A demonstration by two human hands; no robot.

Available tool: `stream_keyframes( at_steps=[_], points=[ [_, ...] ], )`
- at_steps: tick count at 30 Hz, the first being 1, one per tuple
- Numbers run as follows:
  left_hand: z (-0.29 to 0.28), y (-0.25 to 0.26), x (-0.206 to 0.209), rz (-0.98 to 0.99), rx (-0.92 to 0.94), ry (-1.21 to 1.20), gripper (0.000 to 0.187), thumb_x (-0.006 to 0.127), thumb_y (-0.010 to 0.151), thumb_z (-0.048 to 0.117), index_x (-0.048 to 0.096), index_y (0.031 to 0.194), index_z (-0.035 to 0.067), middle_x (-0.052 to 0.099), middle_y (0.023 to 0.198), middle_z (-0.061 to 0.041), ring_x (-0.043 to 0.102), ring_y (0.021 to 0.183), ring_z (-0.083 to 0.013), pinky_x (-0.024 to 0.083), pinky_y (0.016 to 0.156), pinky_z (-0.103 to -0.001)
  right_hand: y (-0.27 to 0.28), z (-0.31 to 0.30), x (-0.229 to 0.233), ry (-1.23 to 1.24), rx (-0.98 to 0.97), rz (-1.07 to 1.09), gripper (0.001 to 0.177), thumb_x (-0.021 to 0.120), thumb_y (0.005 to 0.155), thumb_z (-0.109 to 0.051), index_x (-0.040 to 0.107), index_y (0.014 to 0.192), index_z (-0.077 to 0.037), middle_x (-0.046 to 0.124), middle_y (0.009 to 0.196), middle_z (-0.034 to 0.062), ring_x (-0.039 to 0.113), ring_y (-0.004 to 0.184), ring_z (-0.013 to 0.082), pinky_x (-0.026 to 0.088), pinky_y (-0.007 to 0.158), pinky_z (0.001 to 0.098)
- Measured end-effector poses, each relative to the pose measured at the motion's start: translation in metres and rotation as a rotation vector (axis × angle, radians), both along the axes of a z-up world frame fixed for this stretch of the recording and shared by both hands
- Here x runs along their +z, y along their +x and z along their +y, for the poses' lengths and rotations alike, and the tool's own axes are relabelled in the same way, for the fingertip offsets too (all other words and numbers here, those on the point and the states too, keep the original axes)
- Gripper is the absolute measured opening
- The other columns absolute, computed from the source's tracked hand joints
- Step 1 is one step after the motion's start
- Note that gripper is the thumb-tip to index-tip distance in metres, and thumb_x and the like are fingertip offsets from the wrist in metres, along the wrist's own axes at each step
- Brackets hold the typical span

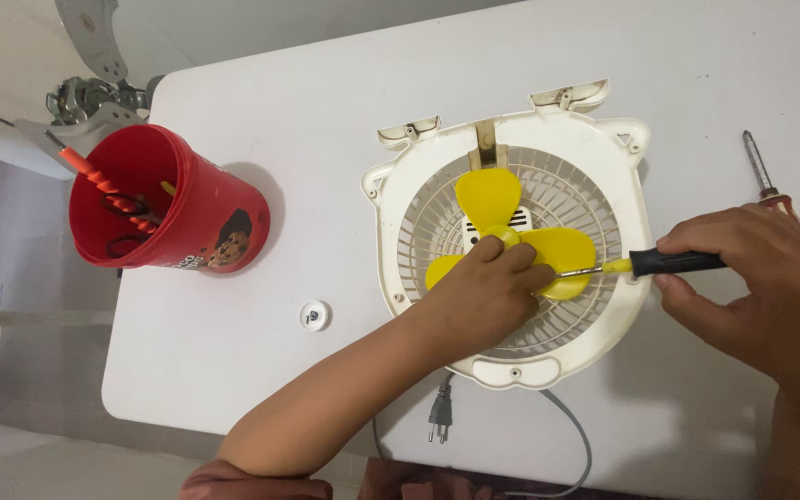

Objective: The person reassembles a small electric fan on a white table. They use a screwdriver to tighten screws on the fan blades, then attach the front grille and secure the central cap. The fan is fully reassembled by the end of the clip.

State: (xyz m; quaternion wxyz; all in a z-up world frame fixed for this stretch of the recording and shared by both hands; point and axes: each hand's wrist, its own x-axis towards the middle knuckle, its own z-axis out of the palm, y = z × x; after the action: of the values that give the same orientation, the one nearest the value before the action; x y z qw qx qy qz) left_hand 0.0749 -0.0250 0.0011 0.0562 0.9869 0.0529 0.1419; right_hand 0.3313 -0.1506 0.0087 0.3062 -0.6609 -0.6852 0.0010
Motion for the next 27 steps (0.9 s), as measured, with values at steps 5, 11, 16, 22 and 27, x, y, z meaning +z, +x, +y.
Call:
stream_keyframes(
  at_steps=[5,11,16,22,27],
  points=[
    [0.006,-0.012,0.006,-0.080,0.026,-0.205,0.009,0.072,0.086,0.016,0.074,0.093,0.012,0.069,0.102,0.001,0.062,0.105,-0.0209,0.045,0.090,-0.037,-0.001,-0.002,-0.001,-0.043,0.045,0.098,0.038,0.086,0.069,-0.008,0.068,0.104,-0.008,0.075,0.101,0.0072,0.073,0.090,0.0193,0.057,0.077,0.0318],
    [-0.005,-0.035,0.016,-0.289,0.203,-0.853,0.015,0.077,0.090,0.011,0.068,0.103,0.010,0.074,0.103,-0.002,0.073,0.102,-0.0231,0.055,0.093,-0.035,-0.007,-0.003,-0.004,0.002,0.099,0.137,0.038,0.084,0.071,-0.008,0.066,0.104,-0.009,0.074,0.102,0.0076,0.072,0.091,0.0182,0.057,0.075,0.0290],
    [-0.021,-0.046,0.019,-0.434,0.319,-0.921,0.018,0.080,0.087,0.009,0.068,0.100,0.009,0.074,0.100,-0.003,0.072,0.099,-0.0217,0.054,0.092,-0.034,-0.020,-0.004,-0.009,0.026,0.102,0.157,0.037,0.082,0.070,-0.006,0.065,0.102,-0.010,0.074,0.103,0.0073,0.072,0.092,0.0190,0.057,0.078,0.0313],
    [-0.022,-0.048,0.020,-0.481,0.295,-0.902,0.011,0.079,0.084,0.004,0.074,0.093,0.009,0.076,0.096,-0.002,0.071,0.097,-0.0195,0.053,0.096,-0.034,-0.029,-0.002,-0.009,0.040,0.150,0.104,0.042,0.086,0.066,-0.007,0.066,0.103,-0.010,0.074,0.101,0.0070,0.072,0.088,0.0180,0.055,0.075,0.0323],
    [-0.021,-0.047,0.018,-0.497,0.309,-0.931,0.012,0.077,0.084,0.003,0.075,0.094,0.009,0.076,0.095,-0.002,0.072,0.096,-0.0187,0.054,0.095,-0.034,-0.033,-0.004,-0.008,0.110,0.162,0.207,0.038,0.084,0.069,-0.003,0.067,0.101,-0.012,0.074,0.102,0.0056,0.071,0.088,0.0169,0.055,0.074,0.0295]
  ],
)
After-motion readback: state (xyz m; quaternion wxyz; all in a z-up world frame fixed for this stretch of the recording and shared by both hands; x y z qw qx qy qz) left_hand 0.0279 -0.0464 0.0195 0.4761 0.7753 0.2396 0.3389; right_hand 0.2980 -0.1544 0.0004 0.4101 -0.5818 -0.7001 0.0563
